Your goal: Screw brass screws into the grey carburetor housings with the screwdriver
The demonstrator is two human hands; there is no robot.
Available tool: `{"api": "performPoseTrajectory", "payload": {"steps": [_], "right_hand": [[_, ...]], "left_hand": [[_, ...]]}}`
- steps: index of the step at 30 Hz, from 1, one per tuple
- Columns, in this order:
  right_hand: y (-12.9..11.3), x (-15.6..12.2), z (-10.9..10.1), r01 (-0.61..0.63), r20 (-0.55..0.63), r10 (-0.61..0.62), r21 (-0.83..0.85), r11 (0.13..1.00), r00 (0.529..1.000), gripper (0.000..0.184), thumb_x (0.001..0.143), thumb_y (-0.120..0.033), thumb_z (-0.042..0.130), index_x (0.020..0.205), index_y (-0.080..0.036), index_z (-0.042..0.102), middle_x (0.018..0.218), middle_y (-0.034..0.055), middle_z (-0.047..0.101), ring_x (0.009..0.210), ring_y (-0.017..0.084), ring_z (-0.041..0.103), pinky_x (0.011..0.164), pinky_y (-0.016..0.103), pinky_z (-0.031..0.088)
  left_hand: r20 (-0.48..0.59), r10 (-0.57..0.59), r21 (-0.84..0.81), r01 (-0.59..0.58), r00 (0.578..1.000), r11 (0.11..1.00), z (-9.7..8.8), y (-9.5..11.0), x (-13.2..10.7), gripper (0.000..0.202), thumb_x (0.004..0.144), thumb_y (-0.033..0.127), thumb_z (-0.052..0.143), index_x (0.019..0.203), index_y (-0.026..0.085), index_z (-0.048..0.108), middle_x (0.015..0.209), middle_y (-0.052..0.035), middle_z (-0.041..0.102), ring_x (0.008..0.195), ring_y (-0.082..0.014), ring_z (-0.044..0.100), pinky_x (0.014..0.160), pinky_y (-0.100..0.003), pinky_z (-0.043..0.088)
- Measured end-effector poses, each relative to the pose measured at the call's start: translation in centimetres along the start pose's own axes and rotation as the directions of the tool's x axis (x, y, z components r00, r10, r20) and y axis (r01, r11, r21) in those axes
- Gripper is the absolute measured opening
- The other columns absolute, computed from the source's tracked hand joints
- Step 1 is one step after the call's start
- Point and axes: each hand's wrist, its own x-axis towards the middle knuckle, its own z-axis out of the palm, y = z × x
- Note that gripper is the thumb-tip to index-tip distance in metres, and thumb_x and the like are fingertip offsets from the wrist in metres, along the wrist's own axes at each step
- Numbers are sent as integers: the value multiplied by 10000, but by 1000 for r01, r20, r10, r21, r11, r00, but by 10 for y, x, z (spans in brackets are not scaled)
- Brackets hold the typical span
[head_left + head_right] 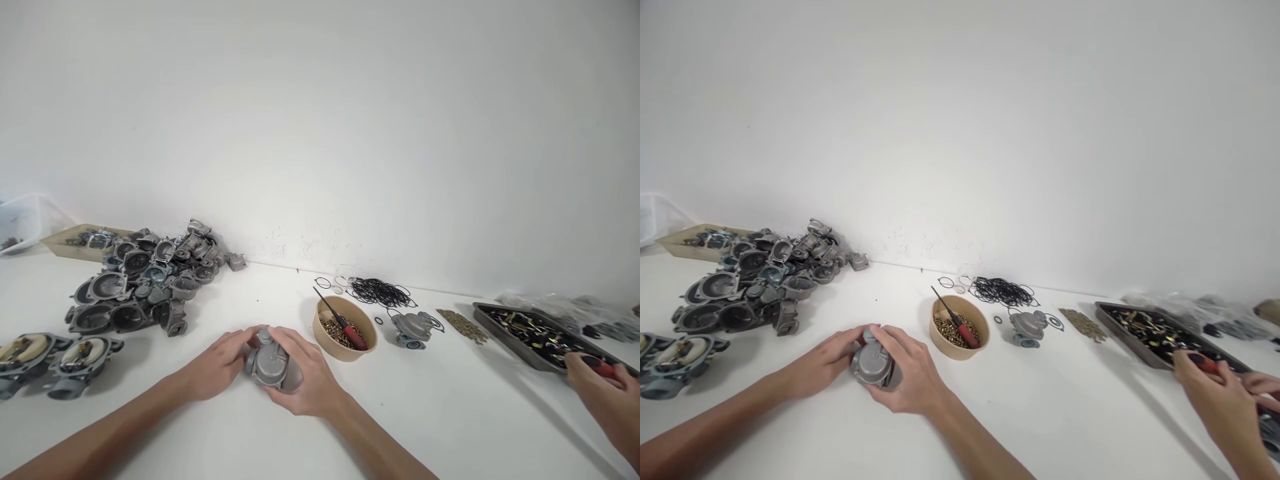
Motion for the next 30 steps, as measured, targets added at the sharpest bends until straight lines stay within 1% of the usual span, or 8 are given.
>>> {"api": "performPoseTrajectory", "payload": {"steps": [4, 7, 10, 12, 16, 19, 23, 30], "right_hand": [[6, 5, -30, 88, -252, -154, -254, 963, 955, 844, 822, -289, 791, 1601, -285, 466, 1398, 144, 711, 1232, 342, 740, 998, 467, 650], [19, 4, -81, -21, -487, -233, -461, 887, 842, 792, 794, -275, 840, 1525, -275, 534, 1308, 151, 743, 1185, 380, 750, 981, 540, 654], [39, -14, -145, -305, -713, -302, -588, 750, 632, 772, 781, -365, 891, 1465, -183, 583, 1320, 198, 711, 1181, 405, 732, 950, 549, 658], [54, -37, -184, -506, -868, -235, -454, 733, 437, 820, 798, -404, 886, 1493, -115, 561, 1425, 242, 641, 1273, 421, 682, 981, 519, 644], [89, -91, -233, -844, -983, -17, -166, 509, 184, 862, 756, -489, 837, 1495, -144, 557, 1461, 222, 631, 1281, 430, 658, 1042, 527, 587], [113, -123, -241, -908, -984, 147, -34, 417, 105, 696, 690, -460, 826, 1312, -182, 684, 1293, 213, 722, 1204, 477, 677, 1095, 670, 499], [136, -144, -235, -946, -930, 363, 68, 318, 55, 668, 582, -476, 848, 1171, -183, 730, 1076, 217, 753, 1054, 496, 693, 948, 744, 523], [158, -149, -224, -938, -872, 462, 7, 348, 165, 694, 590, -496, 828, 1209, -205, 710, 1095, 165, 727, 1019, 391, 683, 927, 629, 536]], "left_hand": [[17, -64, -52, 65, 998, 997, -6, 8, -1, 650, 1005, 129, 449, 1617, 343, 410, 1385, -54, 710, 1283, -259, 663, 1146, -422, 519], [29, -82, -17, 82, 996, 996, -8, 11, -2, 550, 1039, 179, 426, 1557, 357, 470, 1348, -46, 715, 1278, -246, 663, 1116, -409, 535], [18, -39, 38, 38, 999, 999, -7, 14, -3, 506, 1030, 171, 438, 1490, 346, 554, 1331, -44, 727, 1264, -255, 672, 1100, -410, 545], [18, 46, 89, -47, 999, 995, -6, 15, -3, 486, 998, 135, 467, 1418, 324, 621, 1326, -48, 741, 1259, -269, 677, 1106, -421, 542], [46, 192, 183, -198, 980, 963, -6, 18, -2, 451, 928, 66, 497, 1265, 287, 698, 1293, -59, 752, 1207, -274, 693, 1094, -426, 543], [63, 203, 224, -212, 977, 951, -5, 20, -2, 441, 923, 51, 487, 1234, 279, 700, 1280, -63, 741, 1177, -272, 693, 1083, -429, 542], [79, 197, 242, -210, 977, 947, -5, 23, -3, 432, 929, 55, 484, 1229, 280, 699, 1288, -62, 729, 1178, -284, 691, 1069, -444, 546], [112, 211, 266, -234, 971, 935, -6, 25, -5, 437, 945, 48, 487, 1256, 284, 682, 1328, -71, 706, 1209, -288, 673, 1079, -453, 539]]}}
